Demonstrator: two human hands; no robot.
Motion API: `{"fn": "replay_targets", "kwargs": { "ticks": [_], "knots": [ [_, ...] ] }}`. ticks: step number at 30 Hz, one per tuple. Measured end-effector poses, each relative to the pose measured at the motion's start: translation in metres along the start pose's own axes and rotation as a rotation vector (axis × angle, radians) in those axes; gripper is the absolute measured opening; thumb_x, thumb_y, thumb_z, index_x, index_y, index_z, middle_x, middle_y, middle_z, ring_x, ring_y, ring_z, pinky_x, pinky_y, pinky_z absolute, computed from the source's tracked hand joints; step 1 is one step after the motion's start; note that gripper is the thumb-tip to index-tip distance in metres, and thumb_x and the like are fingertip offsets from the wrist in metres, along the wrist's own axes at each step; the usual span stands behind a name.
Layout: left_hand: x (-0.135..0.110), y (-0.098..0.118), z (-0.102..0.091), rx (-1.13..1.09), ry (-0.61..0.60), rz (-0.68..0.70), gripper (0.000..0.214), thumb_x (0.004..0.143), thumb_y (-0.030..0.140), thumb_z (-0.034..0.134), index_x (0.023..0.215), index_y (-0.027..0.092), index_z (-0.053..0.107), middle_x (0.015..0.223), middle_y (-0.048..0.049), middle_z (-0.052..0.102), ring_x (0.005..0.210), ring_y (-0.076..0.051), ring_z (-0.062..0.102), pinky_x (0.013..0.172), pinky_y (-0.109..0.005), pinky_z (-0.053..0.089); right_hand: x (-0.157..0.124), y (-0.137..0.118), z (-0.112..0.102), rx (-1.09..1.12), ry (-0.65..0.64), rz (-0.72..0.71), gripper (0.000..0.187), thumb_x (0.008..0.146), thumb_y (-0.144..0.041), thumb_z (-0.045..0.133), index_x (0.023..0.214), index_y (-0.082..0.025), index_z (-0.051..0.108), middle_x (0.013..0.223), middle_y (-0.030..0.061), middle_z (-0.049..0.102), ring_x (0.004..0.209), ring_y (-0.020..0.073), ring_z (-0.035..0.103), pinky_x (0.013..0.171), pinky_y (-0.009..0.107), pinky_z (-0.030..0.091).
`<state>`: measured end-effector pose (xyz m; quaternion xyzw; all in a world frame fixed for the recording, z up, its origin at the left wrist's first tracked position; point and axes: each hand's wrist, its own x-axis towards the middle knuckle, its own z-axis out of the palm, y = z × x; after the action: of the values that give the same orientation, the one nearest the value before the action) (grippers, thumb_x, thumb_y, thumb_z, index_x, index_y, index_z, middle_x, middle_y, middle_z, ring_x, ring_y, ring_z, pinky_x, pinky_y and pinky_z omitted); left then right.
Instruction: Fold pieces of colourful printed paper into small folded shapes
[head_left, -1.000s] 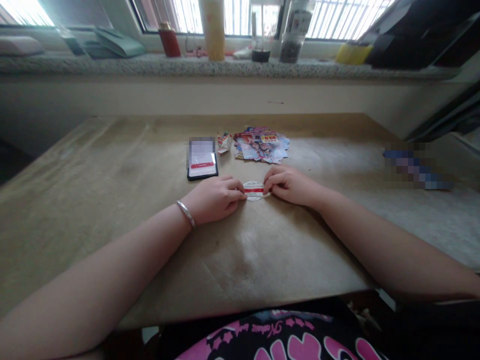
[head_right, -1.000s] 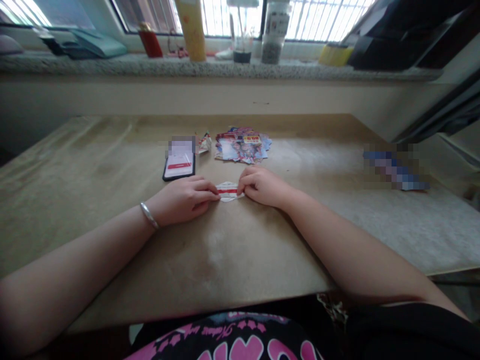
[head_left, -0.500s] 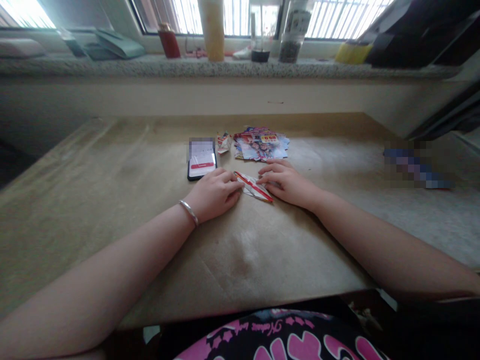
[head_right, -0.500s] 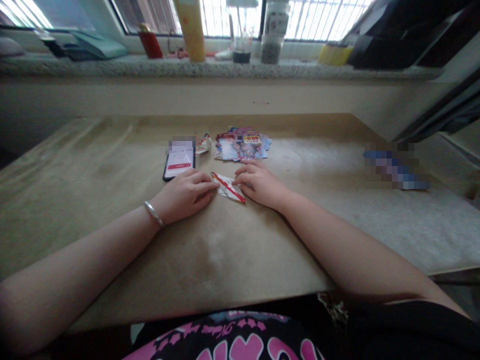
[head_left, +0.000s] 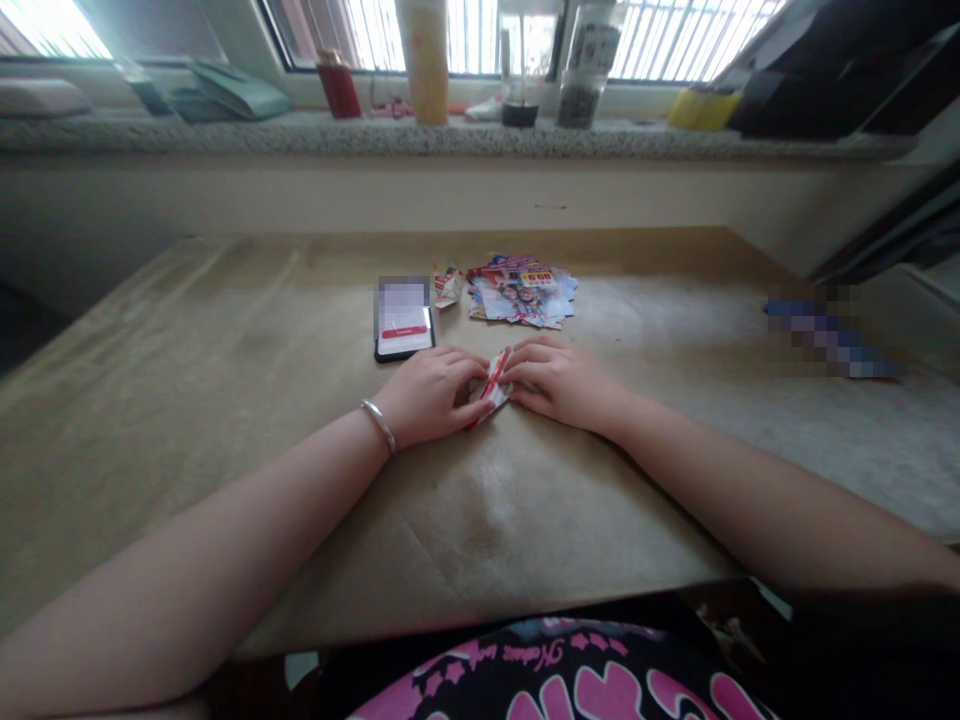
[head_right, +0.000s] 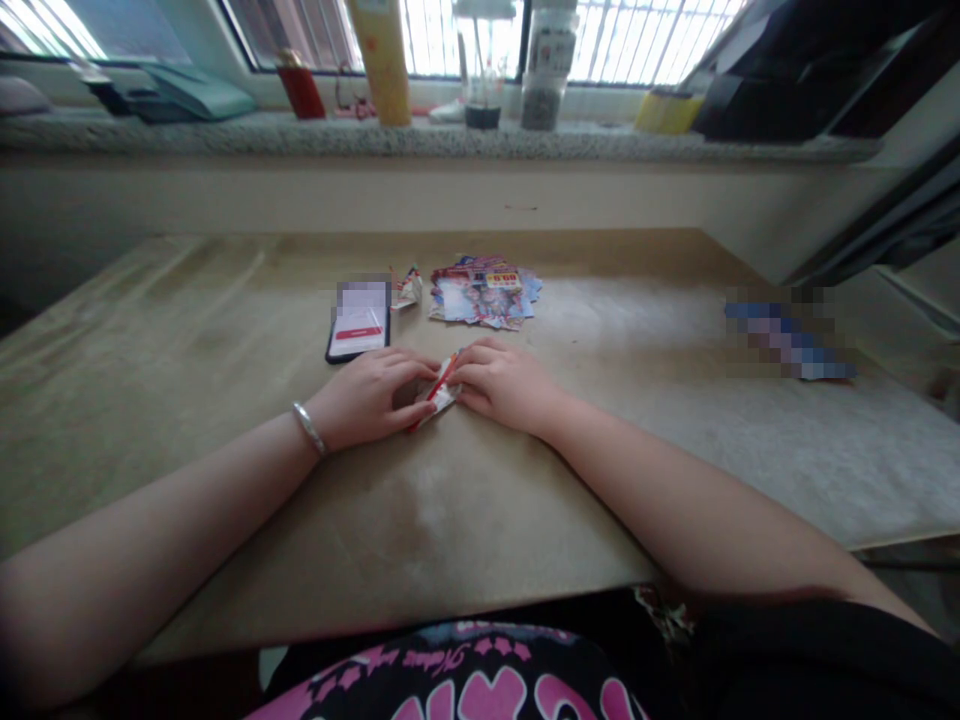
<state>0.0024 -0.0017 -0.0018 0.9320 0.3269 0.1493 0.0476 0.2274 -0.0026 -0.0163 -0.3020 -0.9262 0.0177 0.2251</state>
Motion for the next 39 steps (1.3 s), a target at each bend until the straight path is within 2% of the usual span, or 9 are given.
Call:
{"fn": "replay_targets", "kwargs": {
  "ticks": [5, 10, 12, 16, 20, 25, 30, 39],
  "knots": [
    [-0.002, 0.009, -0.004, 0.044, -0.026, 0.037, 0.046, 0.077, 0.045, 0.062, 0.112, 0.015, 0.062, 0.118, -0.0092, 0.064, 0.108, -0.025, 0.059, 0.094, -0.039, 0.047, 0.000, 0.006, -0.002, 0.005, -0.018, 0.013, 0.023, 0.085, -0.030, 0.058, 0.103, -0.020, 0.069, 0.109, 0.0087, 0.067, 0.107, 0.0227, 0.055, 0.095, 0.040, 0.044],
    [-0.004, 0.005, -0.003, 0.145, 0.012, 0.098, 0.036, 0.079, 0.023, 0.054, 0.114, 0.017, 0.063, 0.116, -0.0076, 0.065, 0.103, -0.022, 0.060, 0.090, -0.035, 0.048, -0.001, 0.006, -0.005, -0.050, -0.026, -0.024, 0.024, 0.088, -0.035, 0.055, 0.100, -0.023, 0.072, 0.097, 0.0084, 0.069, 0.100, 0.0232, 0.056, 0.088, 0.038, 0.046],
    [-0.004, 0.000, -0.001, 0.173, 0.029, 0.108, 0.036, 0.081, 0.019, 0.051, 0.115, 0.020, 0.063, 0.118, -0.0068, 0.064, 0.100, -0.021, 0.060, 0.087, -0.035, 0.048, -0.001, 0.003, -0.006, -0.071, -0.035, -0.041, 0.024, 0.089, -0.034, 0.053, 0.098, -0.023, 0.073, 0.094, 0.0072, 0.069, 0.094, 0.0217, 0.057, 0.085, 0.036, 0.046],
    [-0.003, -0.009, 0.001, 0.214, 0.068, 0.137, 0.033, 0.082, 0.015, 0.050, 0.110, 0.024, 0.066, 0.103, -0.0051, 0.066, 0.089, -0.019, 0.058, 0.080, -0.033, 0.047, -0.001, -0.003, -0.006, -0.101, -0.050, -0.033, 0.024, 0.090, -0.032, 0.051, 0.093, -0.022, 0.072, 0.096, 0.0064, 0.069, 0.089, 0.0202, 0.057, 0.081, 0.034, 0.045],
    [-0.002, -0.008, -0.003, 0.299, 0.072, 0.187, 0.024, 0.088, 0.022, 0.049, 0.103, 0.024, 0.068, 0.094, -0.0044, 0.067, 0.086, -0.018, 0.058, 0.077, -0.032, 0.045, 0.000, -0.004, -0.004, -0.079, -0.068, 0.011, 0.023, 0.090, -0.031, 0.051, 0.094, -0.020, 0.071, 0.095, 0.0063, 0.070, 0.087, 0.0193, 0.058, 0.078, 0.032, 0.045],
    [-0.002, -0.002, -0.007, 0.432, 0.035, 0.222, 0.022, 0.092, 0.027, 0.047, 0.091, 0.021, 0.069, 0.081, -0.0038, 0.066, 0.074, -0.016, 0.058, 0.064, -0.029, 0.042, 0.000, -0.004, -0.003, -0.093, -0.072, 0.016, 0.020, 0.089, -0.028, 0.053, 0.096, -0.021, 0.070, 0.095, 0.0068, 0.069, 0.088, 0.0193, 0.058, 0.078, 0.031, 0.044],
    [0.000, 0.003, -0.004, 0.419, 0.038, 0.210, 0.029, 0.093, 0.029, 0.044, 0.082, 0.016, 0.068, 0.077, -0.0048, 0.063, 0.070, -0.015, 0.057, 0.060, -0.027, 0.041, 0.001, -0.007, -0.006, -0.162, -0.099, 0.014, 0.022, 0.091, -0.028, 0.048, 0.094, -0.020, 0.069, 0.095, 0.0063, 0.069, 0.086, 0.0191, 0.058, 0.073, 0.030, 0.042],
    [0.001, 0.002, -0.002, 0.433, 0.055, 0.222, 0.028, 0.094, 0.029, 0.044, 0.080, 0.016, 0.064, 0.076, -0.0036, 0.062, 0.067, -0.014, 0.057, 0.057, -0.026, 0.039, 0.004, -0.013, -0.005, -0.219, -0.095, 0.045, 0.028, 0.090, -0.040, 0.049, 0.099, -0.022, 0.069, 0.093, 0.0069, 0.068, 0.084, 0.0192, 0.056, 0.066, 0.030, 0.037]
  ]
}}
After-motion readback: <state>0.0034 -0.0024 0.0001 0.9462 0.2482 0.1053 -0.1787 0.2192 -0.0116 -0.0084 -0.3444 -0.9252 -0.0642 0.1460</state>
